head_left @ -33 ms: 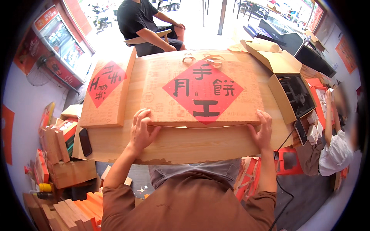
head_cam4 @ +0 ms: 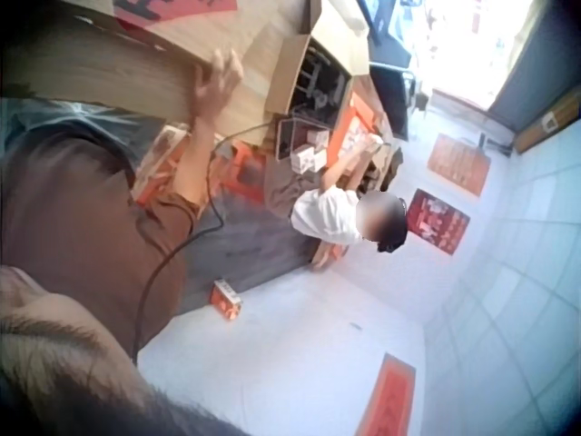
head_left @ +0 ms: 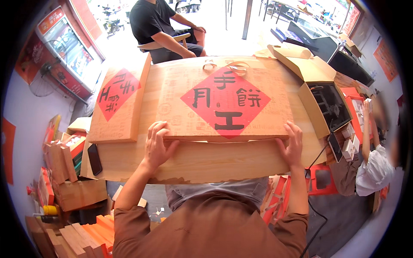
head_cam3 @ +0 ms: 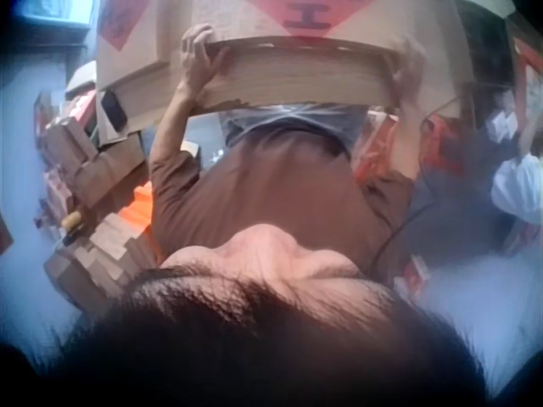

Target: The person assembles cardboard gift boxes by folding the sides and lid, then placing the lid onto the box base.

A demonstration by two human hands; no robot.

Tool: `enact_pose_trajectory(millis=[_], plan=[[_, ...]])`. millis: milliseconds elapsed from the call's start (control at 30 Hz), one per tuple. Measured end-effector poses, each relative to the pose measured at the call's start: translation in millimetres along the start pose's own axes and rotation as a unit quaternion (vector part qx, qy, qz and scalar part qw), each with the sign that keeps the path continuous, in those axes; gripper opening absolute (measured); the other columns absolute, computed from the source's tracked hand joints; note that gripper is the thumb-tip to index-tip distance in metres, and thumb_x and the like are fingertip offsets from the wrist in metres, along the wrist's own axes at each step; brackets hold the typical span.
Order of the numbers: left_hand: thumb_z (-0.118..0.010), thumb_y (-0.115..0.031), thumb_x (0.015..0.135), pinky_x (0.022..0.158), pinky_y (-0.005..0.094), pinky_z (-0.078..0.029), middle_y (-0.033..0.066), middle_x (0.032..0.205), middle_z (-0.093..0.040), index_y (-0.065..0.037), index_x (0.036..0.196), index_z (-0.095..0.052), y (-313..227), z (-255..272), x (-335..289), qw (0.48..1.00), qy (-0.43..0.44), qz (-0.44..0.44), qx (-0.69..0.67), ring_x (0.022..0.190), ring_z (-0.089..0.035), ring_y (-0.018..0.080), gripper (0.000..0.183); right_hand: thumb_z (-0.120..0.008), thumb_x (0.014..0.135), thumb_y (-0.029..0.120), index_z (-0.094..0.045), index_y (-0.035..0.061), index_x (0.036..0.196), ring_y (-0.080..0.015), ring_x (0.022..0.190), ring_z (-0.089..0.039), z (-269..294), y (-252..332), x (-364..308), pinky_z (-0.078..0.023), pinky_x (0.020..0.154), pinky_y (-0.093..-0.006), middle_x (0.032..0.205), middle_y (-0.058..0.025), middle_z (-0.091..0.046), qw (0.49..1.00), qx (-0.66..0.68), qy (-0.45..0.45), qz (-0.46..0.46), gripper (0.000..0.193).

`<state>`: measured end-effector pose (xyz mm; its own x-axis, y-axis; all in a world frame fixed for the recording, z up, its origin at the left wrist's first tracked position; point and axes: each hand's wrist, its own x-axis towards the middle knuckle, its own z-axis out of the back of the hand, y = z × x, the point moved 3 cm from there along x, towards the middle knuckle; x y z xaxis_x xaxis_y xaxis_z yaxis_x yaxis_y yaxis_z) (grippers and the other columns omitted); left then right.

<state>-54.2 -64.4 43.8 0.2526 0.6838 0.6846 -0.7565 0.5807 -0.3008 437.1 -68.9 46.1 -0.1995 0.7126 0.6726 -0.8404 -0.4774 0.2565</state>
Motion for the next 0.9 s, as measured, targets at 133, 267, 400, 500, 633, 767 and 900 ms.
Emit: enact_pose_trajectory(millis=[133, 267, 400, 500, 633, 767, 900], plan=[[-0.083, -0.029, 0.084, 0.110, 0.0528, -0.042, 0.0171, 0.135, -0.058, -0.006, 0.122, -0.063, -6, -2, 15, 0.991, 0.069, -0.011, 0.116, 0.130, -0.052, 0.0387, 0.049, -0.085, 0.084, 0.031, -0.067, 0.0088, 0.131, -0.0386, 0.132, -0.052, -1, 5, 4, -0.045, 0.110, -0.0503, 0.140, -0.0145, -0.060, 0.998, -0.042, 0.044, -0.004, 0.055], [-0.079, -0.044, 0.087, 0.111, 0.0533, -0.040, 0.0179, 0.136, -0.058, -0.005, 0.128, -0.064, -13, -15, 32, 0.976, 0.092, -0.017, 0.198, 0.131, -0.052, 0.0380, 0.058, -0.084, 0.081, 0.050, -0.067, 0.0080, 0.126, -0.0372, 0.133, -0.052, -6, 17, 16, -0.040, 0.113, -0.0535, 0.137, -0.0120, -0.061, 0.992, -0.115, 0.053, -0.017, 0.064], [-0.078, -0.050, 0.087, 0.109, 0.0541, -0.041, 0.0183, 0.137, -0.058, -0.006, 0.129, -0.063, -24, -31, 48, 0.978, 0.074, -0.021, 0.196, 0.131, -0.052, 0.0392, 0.063, -0.082, 0.076, 0.063, -0.068, 0.0079, 0.118, -0.0362, 0.133, -0.054, -15, 24, 29, -0.037, 0.115, -0.0561, 0.131, -0.0107, -0.064, 0.988, -0.152, 0.021, 0.011, 0.071], [-0.079, -0.055, 0.085, 0.107, 0.0533, -0.041, 0.0183, 0.135, -0.059, -0.005, 0.128, -0.065, -26, -39, 59, 0.981, 0.073, -0.024, 0.180, 0.131, -0.053, 0.0389, 0.067, -0.082, 0.075, 0.067, -0.067, 0.0094, 0.116, -0.0350, 0.133, -0.055, -23, 21, 35, -0.038, 0.116, -0.0574, 0.129, -0.0109, -0.066, 0.991, -0.133, 0.004, 0.011, 0.072], [-0.082, -0.059, 0.079, 0.105, 0.0505, -0.043, 0.0145, 0.126, -0.063, -0.006, 0.124, -0.070, -13, -45, 71, 0.985, 0.076, -0.025, 0.156, 0.125, -0.056, 0.0353, 0.070, -0.083, 0.075, 0.064, -0.069, 0.0090, 0.118, -0.0345, 0.131, -0.059, -26, 20, 42, -0.042, 0.113, -0.0563, 0.130, -0.0114, -0.068, 0.990, -0.142, 0.008, 0.007, 0.071], [-0.085, -0.059, 0.074, 0.103, 0.0477, -0.044, 0.0101, 0.117, -0.067, -0.008, 0.117, -0.075, -8, -46, 76, 0.989, 0.054, -0.019, 0.135, 0.119, -0.060, 0.0313, 0.068, -0.086, 0.073, 0.060, -0.073, 0.0077, 0.117, -0.0336, 0.129, -0.061, -23, 22, 50, -0.051, 0.107, -0.0492, 0.130, -0.0105, -0.069, 0.993, -0.105, 0.020, -0.055, 0.069], [-0.088, -0.056, 0.072, 0.103, 0.0478, -0.043, 0.0080, 0.112, -0.068, -0.008, 0.108, -0.077, -11, -46, 73, 0.992, 0.010, -0.010, 0.123, 0.115, -0.061, 0.0301, 0.061, -0.089, 0.070, 0.057, -0.075, 0.0069, 0.114, -0.0321, 0.129, -0.061, -23, 21, 50, -0.055, 0.102, -0.0457, 0.128, -0.0093, -0.070, 0.992, -0.118, 0.007, -0.048, 0.068]])
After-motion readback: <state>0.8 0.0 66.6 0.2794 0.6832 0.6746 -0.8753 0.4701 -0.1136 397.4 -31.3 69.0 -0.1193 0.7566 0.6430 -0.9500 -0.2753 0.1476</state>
